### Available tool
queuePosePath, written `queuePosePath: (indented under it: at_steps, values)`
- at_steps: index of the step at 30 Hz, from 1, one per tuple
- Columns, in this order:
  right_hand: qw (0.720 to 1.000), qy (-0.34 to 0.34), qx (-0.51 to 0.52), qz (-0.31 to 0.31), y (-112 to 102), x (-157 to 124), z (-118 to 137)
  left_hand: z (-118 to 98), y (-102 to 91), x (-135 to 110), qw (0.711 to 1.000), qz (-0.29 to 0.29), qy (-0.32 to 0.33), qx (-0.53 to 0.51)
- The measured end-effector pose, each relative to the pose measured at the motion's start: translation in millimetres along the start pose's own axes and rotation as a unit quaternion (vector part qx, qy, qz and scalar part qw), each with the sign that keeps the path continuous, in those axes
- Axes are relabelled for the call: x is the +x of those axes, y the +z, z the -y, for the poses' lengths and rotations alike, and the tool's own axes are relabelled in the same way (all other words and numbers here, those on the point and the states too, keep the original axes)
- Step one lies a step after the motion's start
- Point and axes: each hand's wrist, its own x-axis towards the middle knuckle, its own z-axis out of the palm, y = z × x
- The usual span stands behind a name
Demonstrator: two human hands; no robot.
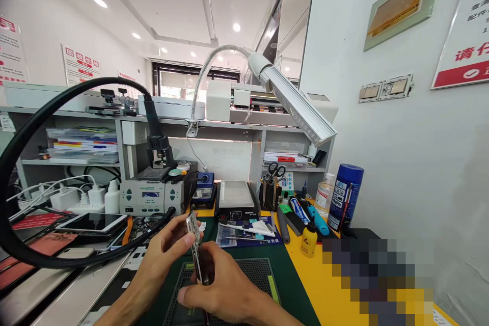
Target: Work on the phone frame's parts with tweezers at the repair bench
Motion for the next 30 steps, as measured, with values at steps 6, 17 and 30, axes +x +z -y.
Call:
queuePosePath:
  at_steps: [6,17,30]
  values:
    - [0.999,-0.03,0.029,-0.012,3,1,1,10,-0.3,-4,0.999,0.033,0.028,0.018]
    - [0.996,-0.07,0.062,-0.011,6,0,10,9,-0.6,-11,0.996,0.076,0.034,0.02]
    - [0.997,-0.064,-0.002,-0.044,7,0,3,7,5.5,-11,0.999,0.032,0.025,-0.019]
